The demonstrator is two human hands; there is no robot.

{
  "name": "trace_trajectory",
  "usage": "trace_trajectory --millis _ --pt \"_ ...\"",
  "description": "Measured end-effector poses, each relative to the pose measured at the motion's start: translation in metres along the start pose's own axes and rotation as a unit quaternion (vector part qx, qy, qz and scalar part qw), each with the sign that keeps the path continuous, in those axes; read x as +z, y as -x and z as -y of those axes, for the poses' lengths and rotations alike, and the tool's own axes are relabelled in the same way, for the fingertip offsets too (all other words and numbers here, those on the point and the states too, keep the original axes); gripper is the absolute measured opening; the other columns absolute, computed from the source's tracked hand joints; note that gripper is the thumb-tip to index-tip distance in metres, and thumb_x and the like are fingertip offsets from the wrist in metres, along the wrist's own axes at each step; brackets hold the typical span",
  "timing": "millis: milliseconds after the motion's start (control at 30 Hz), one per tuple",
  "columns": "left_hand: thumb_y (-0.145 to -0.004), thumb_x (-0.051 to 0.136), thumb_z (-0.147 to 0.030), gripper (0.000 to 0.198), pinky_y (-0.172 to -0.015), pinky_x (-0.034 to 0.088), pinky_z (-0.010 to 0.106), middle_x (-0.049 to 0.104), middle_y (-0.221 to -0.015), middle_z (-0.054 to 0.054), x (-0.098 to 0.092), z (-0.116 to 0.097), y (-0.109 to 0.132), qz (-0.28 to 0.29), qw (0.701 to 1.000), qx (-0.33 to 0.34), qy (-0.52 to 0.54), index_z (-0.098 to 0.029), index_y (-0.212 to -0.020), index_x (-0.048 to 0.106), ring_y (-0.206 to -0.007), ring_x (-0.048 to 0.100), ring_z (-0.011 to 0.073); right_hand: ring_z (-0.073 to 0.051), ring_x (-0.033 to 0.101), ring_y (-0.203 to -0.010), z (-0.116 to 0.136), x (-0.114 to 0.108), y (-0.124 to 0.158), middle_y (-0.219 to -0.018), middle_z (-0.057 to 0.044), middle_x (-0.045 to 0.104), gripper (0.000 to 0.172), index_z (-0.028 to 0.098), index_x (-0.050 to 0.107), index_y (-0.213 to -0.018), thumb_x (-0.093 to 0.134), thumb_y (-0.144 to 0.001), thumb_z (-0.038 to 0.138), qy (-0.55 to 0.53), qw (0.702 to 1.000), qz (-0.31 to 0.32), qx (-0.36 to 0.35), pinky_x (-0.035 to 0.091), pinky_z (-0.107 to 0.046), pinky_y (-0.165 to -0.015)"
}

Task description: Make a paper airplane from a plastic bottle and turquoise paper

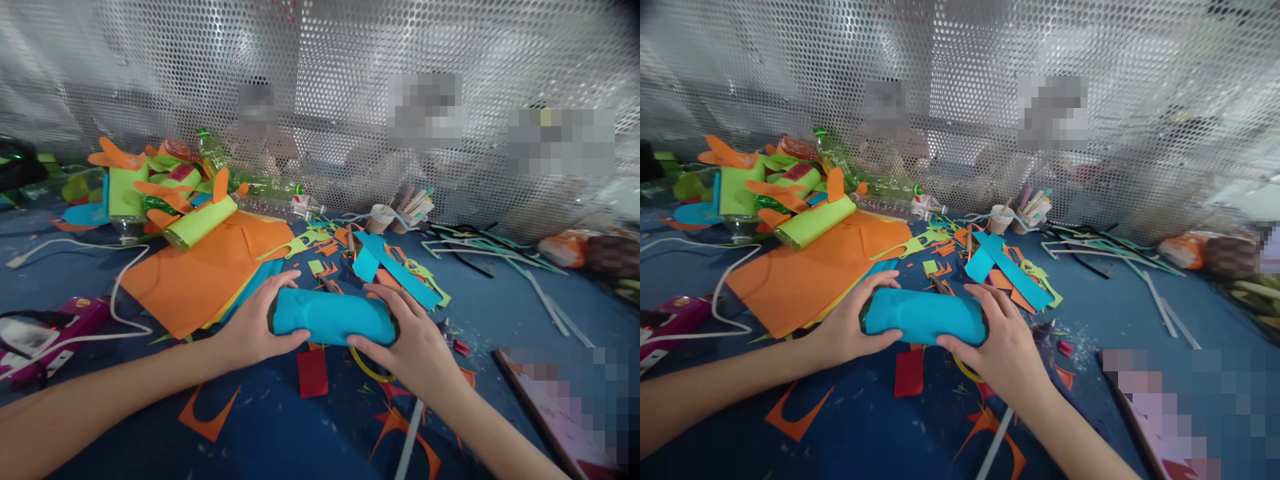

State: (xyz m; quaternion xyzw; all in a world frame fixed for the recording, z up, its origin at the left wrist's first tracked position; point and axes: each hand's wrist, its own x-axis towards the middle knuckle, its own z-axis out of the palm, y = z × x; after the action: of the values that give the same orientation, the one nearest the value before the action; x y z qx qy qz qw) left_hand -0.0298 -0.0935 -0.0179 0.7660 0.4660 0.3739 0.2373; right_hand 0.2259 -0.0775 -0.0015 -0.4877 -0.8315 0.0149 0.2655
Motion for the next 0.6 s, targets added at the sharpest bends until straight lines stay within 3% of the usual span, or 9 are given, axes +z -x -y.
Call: trace_trajectory --millis 300,467,600 --pt "-0.073 0.068 -0.034 0.077 -0.098 0.038 0.047 0.042 -0.129 0.013 -0.006 0.016 -0.009 0.004 1.000 0.015 0.014 -0.026 -0.135 0.022 -0.121 0.041 0.0301 -0.030 0.048 -0.121 -0.007 -0.009 -0.003 -0.130 -0.009 0.052 0.055 0.029 0.042 -0.127 0.061 -0.079 0.047 -0.061 0.998 0.020 -0.017 0.052 -0.043 -0.087" --pt "-0.072 0.071 -0.037 0.087 -0.087 0.047 0.042 0.044 -0.127 0.013 -0.007 0.030 -0.012 0.044 0.996 -0.032 0.078 -0.029 -0.139 0.015 -0.115 0.048 0.0302 -0.028 0.055 -0.113 -0.010 -0.015 -0.003 -0.131 -0.009 0.051 0.056 0.030 0.038 -0.130 0.061 -0.080 0.041 -0.126 0.992 0.013 0.003 0.052 -0.041 -0.084" --pt "-0.074 0.067 -0.042 0.081 -0.084 0.050 0.040 0.038 -0.134 0.012 -0.009 0.032 -0.012 0.057 0.990 -0.061 0.113 -0.032 -0.138 0.018 -0.115 0.048 0.0303 -0.024 0.055 -0.112 -0.018 -0.014 -0.005 -0.129 -0.008 0.051 0.051 0.030 0.039 -0.128 0.060 -0.082 0.038 -0.240 0.970 -0.025 0.031 0.052 -0.036 -0.084"
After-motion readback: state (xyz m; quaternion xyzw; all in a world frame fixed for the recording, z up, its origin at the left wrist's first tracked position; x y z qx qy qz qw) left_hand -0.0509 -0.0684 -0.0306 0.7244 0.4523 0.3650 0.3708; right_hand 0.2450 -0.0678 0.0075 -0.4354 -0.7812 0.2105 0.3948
